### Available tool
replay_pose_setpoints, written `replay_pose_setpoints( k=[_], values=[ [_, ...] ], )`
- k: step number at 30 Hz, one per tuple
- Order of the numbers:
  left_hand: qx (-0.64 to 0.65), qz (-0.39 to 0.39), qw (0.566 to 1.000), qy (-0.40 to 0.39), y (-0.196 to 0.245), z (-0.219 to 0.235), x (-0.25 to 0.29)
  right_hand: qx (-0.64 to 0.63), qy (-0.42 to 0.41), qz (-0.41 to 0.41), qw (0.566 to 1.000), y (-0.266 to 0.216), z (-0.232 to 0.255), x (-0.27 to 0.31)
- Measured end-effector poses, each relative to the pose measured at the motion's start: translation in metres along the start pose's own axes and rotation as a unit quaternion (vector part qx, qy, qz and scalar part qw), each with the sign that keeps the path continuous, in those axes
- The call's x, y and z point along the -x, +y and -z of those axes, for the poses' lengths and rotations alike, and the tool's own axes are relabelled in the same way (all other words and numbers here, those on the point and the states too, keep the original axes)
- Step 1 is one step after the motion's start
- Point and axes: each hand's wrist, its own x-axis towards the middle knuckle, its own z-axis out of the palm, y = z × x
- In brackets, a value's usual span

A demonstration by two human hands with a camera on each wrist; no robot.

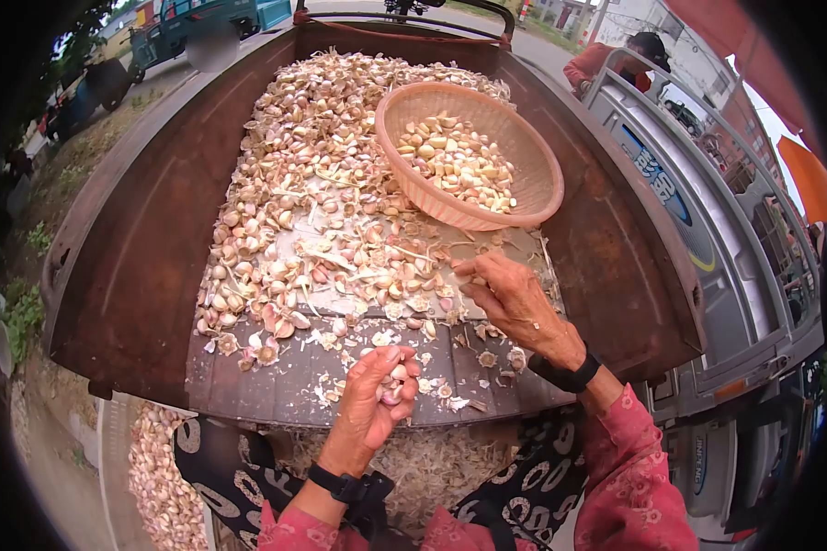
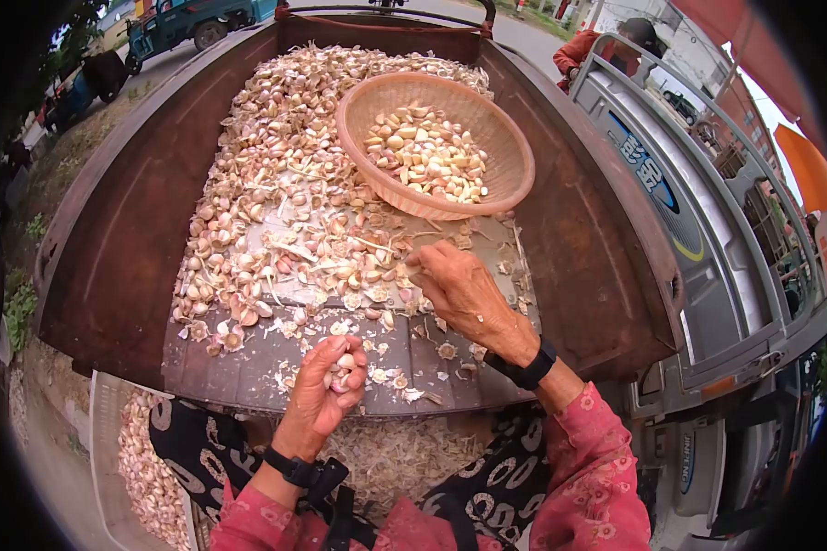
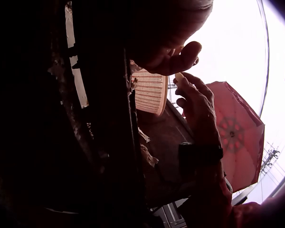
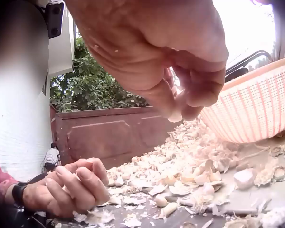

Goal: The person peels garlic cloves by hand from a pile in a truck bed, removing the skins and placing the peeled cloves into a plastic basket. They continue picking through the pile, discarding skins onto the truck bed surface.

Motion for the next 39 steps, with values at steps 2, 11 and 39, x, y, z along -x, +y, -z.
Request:
replay_pose_setpoints(
  k=[2,11,39],
  values=[
    [-0.013,0.002,1.000,-0.002,0.000,-0.001,-0.002,-0.023,0.063,0.021,0.998,-0.027,0.034,-0.019],
    [0.022,-0.008,1.000,-0.008,-0.003,0.005,-0.001,0.000,0.064,0.013,0.998,-0.002,0.043,-0.060],
    [0.062,0.008,0.997,0.055,0.000,0.004,-0.013,0.047,-0.064,-0.047,0.996,0.035,-0.058,-0.022]
  ],
)
